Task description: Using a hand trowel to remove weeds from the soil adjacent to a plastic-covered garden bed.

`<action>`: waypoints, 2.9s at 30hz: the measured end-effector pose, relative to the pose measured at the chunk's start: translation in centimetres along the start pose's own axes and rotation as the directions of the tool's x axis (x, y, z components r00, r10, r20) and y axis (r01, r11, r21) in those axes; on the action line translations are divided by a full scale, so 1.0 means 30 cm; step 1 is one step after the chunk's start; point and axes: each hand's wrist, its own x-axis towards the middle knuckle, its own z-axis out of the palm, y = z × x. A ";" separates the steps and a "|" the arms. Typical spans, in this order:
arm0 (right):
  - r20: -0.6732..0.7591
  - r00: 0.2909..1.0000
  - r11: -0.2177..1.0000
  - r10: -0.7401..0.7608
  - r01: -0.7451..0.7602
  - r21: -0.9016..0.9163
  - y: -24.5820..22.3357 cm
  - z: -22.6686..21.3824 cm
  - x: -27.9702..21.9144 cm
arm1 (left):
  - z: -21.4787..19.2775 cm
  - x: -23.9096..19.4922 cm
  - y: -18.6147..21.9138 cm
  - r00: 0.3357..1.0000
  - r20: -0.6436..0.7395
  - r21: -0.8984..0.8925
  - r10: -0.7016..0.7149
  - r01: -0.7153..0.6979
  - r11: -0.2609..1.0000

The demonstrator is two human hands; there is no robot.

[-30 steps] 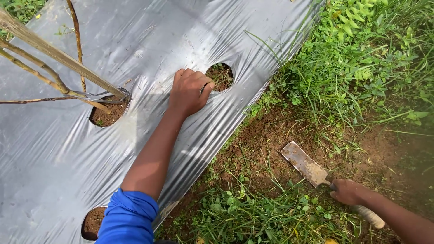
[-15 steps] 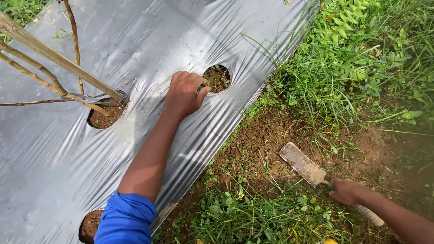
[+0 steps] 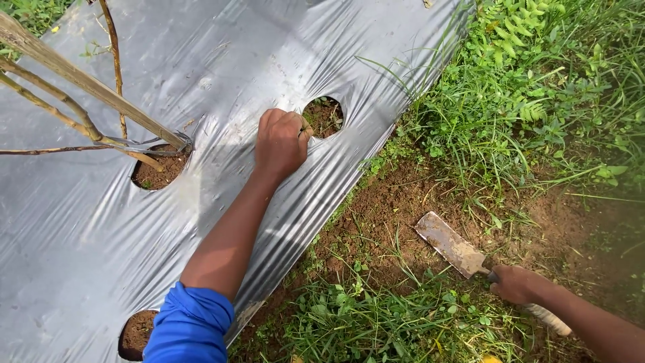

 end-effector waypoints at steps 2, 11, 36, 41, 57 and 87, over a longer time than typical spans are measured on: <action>0.002 1.000 1.000 0.007 -0.007 -0.015 0.010 0.004 0.014 | -0.004 -0.002 0.010 1.000 -0.012 0.001 0.002 -0.002 1.000; -0.002 1.000 0.998 -0.008 0.008 -0.065 0.024 0.012 0.023 | 0.012 -0.024 0.045 0.995 -0.038 0.035 -0.092 0.093 0.995; 0.009 1.000 0.982 -0.003 0.004 -0.187 -0.056 -0.037 -0.080 | -0.007 -0.012 0.039 0.956 -0.230 -0.386 -0.182 0.082 0.919; 0.042 0.999 0.980 0.024 -0.016 -0.200 -0.070 -0.051 -0.093 | -0.013 -0.015 0.030 0.952 -0.136 -0.460 -0.275 0.185 0.869; 0.074 0.994 0.990 0.079 -0.070 -0.119 -0.153 -0.114 -0.182 | -0.142 0.089 0.059 0.873 0.023 -0.690 -0.488 0.367 0.624; 0.074 0.995 0.988 0.068 -0.057 -0.143 -0.168 -0.137 -0.216 | 0.036 0.037 0.102 0.952 0.218 0.180 -0.214 0.176 0.968</action>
